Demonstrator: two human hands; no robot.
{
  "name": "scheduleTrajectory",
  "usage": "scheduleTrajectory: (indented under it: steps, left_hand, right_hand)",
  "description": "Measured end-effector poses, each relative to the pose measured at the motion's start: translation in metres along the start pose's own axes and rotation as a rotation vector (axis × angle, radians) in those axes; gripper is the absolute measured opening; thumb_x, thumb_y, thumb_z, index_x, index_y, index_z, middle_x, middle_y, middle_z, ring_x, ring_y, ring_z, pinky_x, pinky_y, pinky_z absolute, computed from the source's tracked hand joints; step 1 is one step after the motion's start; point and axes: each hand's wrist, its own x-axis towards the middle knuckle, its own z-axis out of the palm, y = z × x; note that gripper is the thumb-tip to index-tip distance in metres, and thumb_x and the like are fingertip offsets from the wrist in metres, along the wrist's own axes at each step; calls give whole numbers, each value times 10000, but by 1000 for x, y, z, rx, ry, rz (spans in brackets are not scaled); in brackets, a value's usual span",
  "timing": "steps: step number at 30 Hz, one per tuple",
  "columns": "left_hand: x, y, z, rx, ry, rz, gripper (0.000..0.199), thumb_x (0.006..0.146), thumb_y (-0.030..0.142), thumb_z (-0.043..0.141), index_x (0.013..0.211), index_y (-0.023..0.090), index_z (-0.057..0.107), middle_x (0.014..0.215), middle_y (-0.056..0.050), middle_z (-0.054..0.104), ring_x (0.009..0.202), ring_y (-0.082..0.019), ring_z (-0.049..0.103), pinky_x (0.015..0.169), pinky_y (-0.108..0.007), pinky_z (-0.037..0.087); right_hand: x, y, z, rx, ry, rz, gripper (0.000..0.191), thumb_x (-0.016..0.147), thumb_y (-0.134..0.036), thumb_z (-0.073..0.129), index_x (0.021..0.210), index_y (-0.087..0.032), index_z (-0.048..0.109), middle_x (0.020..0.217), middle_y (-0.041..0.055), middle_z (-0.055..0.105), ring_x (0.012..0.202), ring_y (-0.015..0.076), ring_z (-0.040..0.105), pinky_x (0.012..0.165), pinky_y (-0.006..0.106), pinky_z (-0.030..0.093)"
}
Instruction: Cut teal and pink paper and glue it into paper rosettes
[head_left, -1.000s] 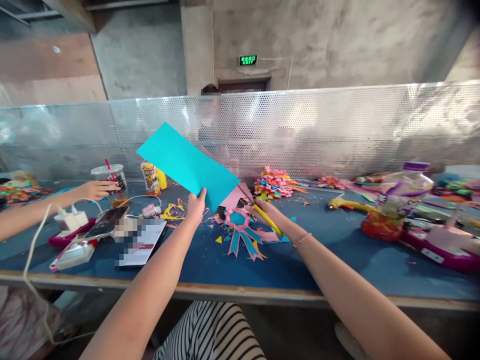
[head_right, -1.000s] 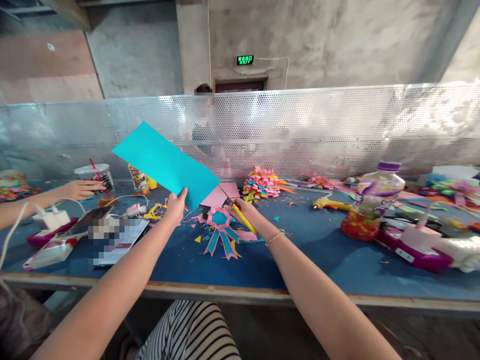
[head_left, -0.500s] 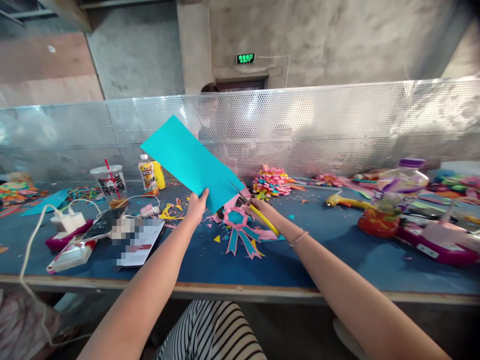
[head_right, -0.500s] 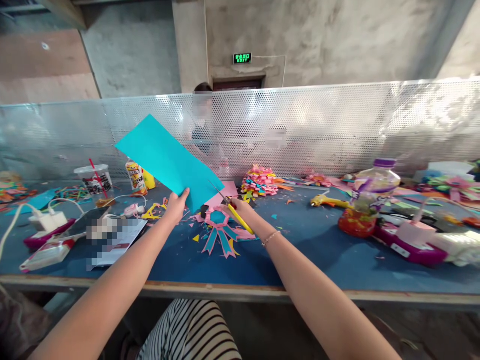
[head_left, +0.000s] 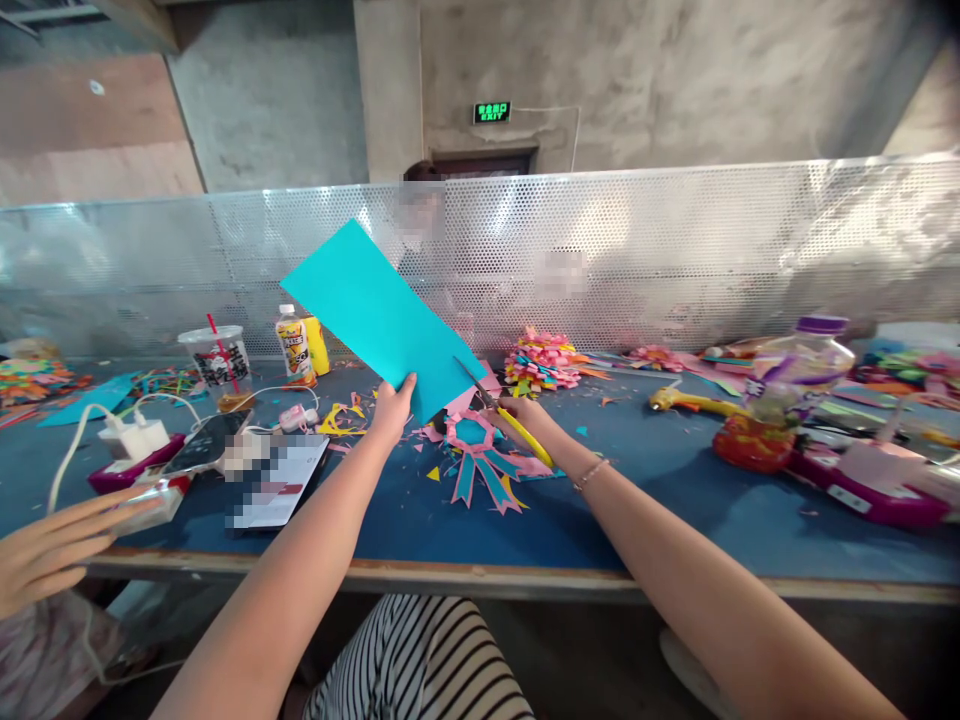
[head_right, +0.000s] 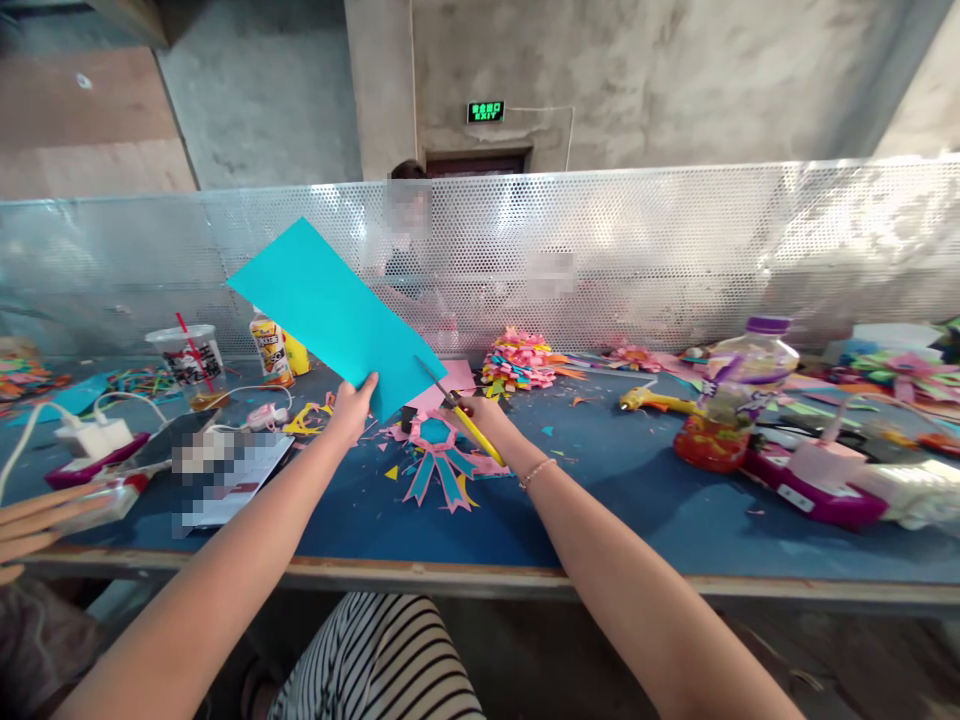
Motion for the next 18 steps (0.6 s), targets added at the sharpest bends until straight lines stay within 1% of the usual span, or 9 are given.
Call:
scheduleTrajectory:
  steps: [2,4,7,9,12,15,18]
  left_hand:
    - [0,-1,0,21,11,-18,396,732,450,551,994,156,594,1075,-113,614,994,-253,559,875,-348,419]
    - [1,-2,-1,42,23,-28,418,728,468,547,1001,154,588,1062,-117,617,975,-258,564,862,-356,422]
    - [1,-1,-2,85,47,-14,426,736,485,525,995,152,584,1041,-122,619,972,-270,559,862,-368,412]
    - [1,2,-3,129,86,-7,412,733,488,525,965,153,592,1021,-124,622,979,-278,550,879,-370,394]
    - [0,6,-4,164,128,-28,387,721,485,540,922,160,602,987,-123,628,974,-284,547,887,-361,382]
    - [-2,10,-4,185,125,-20,358,725,458,547,920,164,603,991,-124,627,979,-289,546,885,-358,380]
    - [-3,14,-3,168,112,2,310,722,415,565,908,170,609,994,-114,632,991,-284,544,895,-349,377]
  right_hand:
    - [-2,-4,0,7,10,10,376,700,-516,500,585,-159,488,512,-12,418,485,93,355,447,228,244]
    - [-3,-7,-1,25,9,-12,367,715,-507,488,608,-156,508,515,-9,429,487,96,360,454,231,257]
    - [-4,-11,-2,53,-9,-40,378,730,-508,464,597,-155,497,521,-4,439,494,102,377,462,236,277]
    - [-5,-12,-2,81,-46,-49,379,726,-518,466,603,-160,486,527,-7,446,489,102,389,458,234,291]
    - [-6,-12,-2,145,-111,-23,369,719,-533,482,647,-171,473,524,-18,453,465,97,400,437,224,310]
    - [-8,-12,-3,218,-170,28,375,733,-551,467,665,-183,456,514,-24,450,433,87,393,413,213,317]
    - [-10,-16,-6,274,-244,80,403,740,-578,440,642,-188,441,486,-29,432,389,78,361,377,210,303]
